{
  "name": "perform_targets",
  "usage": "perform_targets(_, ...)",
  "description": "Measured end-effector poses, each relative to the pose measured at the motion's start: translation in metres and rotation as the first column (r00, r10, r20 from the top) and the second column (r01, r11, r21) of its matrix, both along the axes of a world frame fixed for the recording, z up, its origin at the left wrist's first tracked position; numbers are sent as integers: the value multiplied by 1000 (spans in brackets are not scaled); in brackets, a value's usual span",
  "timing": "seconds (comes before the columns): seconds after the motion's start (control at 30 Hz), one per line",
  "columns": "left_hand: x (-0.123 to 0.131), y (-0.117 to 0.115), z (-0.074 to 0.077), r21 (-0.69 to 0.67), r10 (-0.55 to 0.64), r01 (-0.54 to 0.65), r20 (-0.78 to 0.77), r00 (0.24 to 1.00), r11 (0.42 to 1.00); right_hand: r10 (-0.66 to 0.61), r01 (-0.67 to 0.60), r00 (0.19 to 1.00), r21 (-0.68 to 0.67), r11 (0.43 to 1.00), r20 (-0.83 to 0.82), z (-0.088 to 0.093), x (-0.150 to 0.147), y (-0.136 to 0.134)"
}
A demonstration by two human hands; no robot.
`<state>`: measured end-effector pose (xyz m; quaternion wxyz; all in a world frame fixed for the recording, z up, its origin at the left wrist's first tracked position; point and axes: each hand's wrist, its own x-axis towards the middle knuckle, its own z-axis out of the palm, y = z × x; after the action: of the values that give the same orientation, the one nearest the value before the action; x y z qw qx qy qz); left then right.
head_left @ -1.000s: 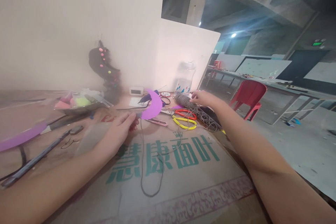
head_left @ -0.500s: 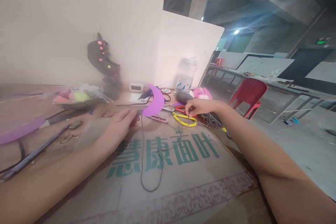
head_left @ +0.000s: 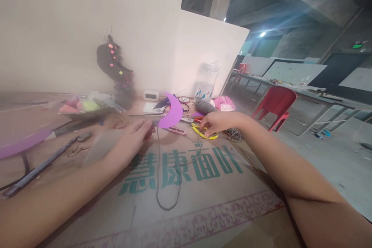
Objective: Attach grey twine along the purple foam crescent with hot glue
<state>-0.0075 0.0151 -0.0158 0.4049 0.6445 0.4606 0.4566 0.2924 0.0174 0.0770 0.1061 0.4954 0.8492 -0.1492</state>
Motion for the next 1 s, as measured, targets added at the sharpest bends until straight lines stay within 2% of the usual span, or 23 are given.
perform_targets(0.1, 1, -1, 1, -9, -9, 9, 15, 1000, 1000, 19, -21, 999, 40, 999, 37, -5, -7, -1)
perform_targets(0.2, 1, -1, 2, -8, -10, 10, 16, 1000, 1000, -3, 5, 999, 40, 999, -32, -5, -9, -2)
perform_targets(0.27, 2, -2, 1, -3, -9, 9, 10, 1000, 1000, -98, 96, 980, -24, 995, -170, -1, -8, -4)
perform_targets(0.33, 2, -1, 1, -8, -8, 8, 11, 1000, 1000, -204, 168, 915, -132, 977, -348, 3, -7, -7)
perform_targets(0.43, 2, 0, 0, 0, -18, 18, 22, 1000, 1000, -232, 140, 788, -201, 970, -571, 13, -7, -12)
perform_targets(0.5, 1, 0, 0, 24, -14, 14, -3, 1000, 1000, -152, 110, 696, -105, 988, -702, 19, -9, -16)
perform_targets(0.57, 1, -1, 3, 44, -3, 6, -57, 998, 999, -38, 146, 578, 57, 988, -815, 25, -13, -21)
perform_targets(0.63, 1, -3, 6, 59, 11, -5, -103, 995, 998, 88, 219, 465, 211, 953, -881, 31, -17, -26)
perform_targets(0.7, 1, -7, 11, 68, 28, -19, -126, 992, 997, 218, 276, 400, 343, 898, -890, 37, -21, -33)
perform_targets(0.8, 2, -11, 16, 70, 41, -30, -167, 985, 997, 390, 311, 340, 494, 812, -855, 47, -28, -48)
perform_targets(0.9, 3, -12, 17, 68, 37, -27, -154, 987, 997, 510, 321, 284, 581, 748, -812, 56, -34, -69)
perform_targets(0.97, 4, -11, 16, 59, 32, -24, -138, 990, 998, 531, 266, 294, 602, 753, -794, 62, -35, -84)
perform_targets(1.0, 4, -11, 16, 53, 31, -24, -136, 990, 998, 507, 183, 338, 584, 791, -793, 65, -35, -89)
